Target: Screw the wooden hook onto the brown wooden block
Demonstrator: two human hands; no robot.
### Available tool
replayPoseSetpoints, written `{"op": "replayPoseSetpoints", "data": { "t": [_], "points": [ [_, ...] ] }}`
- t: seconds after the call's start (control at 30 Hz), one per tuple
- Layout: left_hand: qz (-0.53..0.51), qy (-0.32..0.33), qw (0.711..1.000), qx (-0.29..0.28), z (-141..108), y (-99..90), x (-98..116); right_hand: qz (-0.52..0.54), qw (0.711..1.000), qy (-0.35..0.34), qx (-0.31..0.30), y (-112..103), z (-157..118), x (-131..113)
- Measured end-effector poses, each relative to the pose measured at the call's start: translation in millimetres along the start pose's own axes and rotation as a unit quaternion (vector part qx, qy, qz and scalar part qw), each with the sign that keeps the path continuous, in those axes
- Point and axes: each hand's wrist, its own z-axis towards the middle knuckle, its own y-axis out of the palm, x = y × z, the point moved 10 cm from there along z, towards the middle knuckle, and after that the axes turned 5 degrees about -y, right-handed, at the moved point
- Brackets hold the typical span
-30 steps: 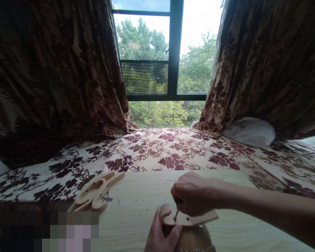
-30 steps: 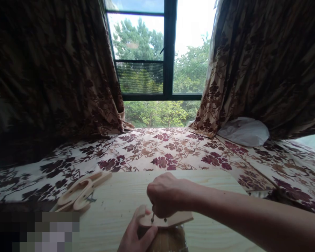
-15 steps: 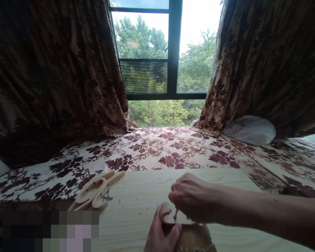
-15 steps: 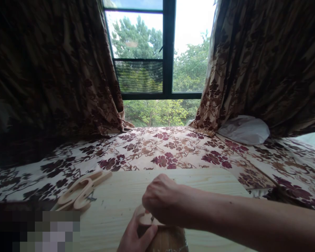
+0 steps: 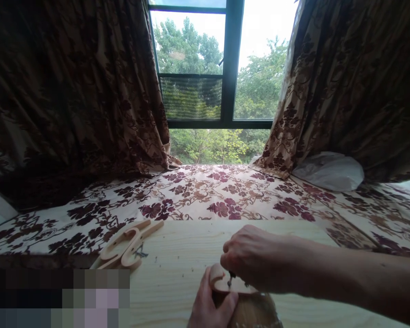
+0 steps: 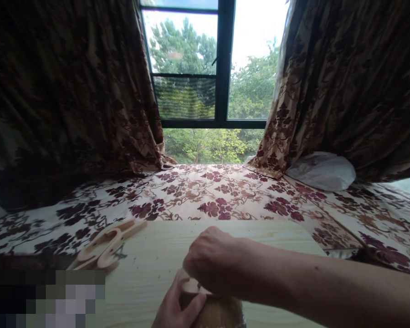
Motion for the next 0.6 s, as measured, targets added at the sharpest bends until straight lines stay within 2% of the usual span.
{"op": "replayPoseSetpoints", "data": {
  "t": [0.17,0.33,0.47,0.6],
  "points": [
    [-0.010,-0.008,1.000,-0.002,-3,-0.7,1,0.003,0.998,0.057,-0.026,13,0,10],
    [-0.001,-0.002,1.000,-0.001,-4,-1.0,4,0.006,0.993,0.103,-0.053,7,2,14],
    [-0.021,-0.013,1.000,-0.006,-4,1.1,5,0.013,0.998,0.058,-0.037,-4,5,7],
    [-0.021,0.003,1.000,-0.004,-3,1.9,8,0.023,1.000,0.002,-0.010,-2,7,2]
  ]
}}
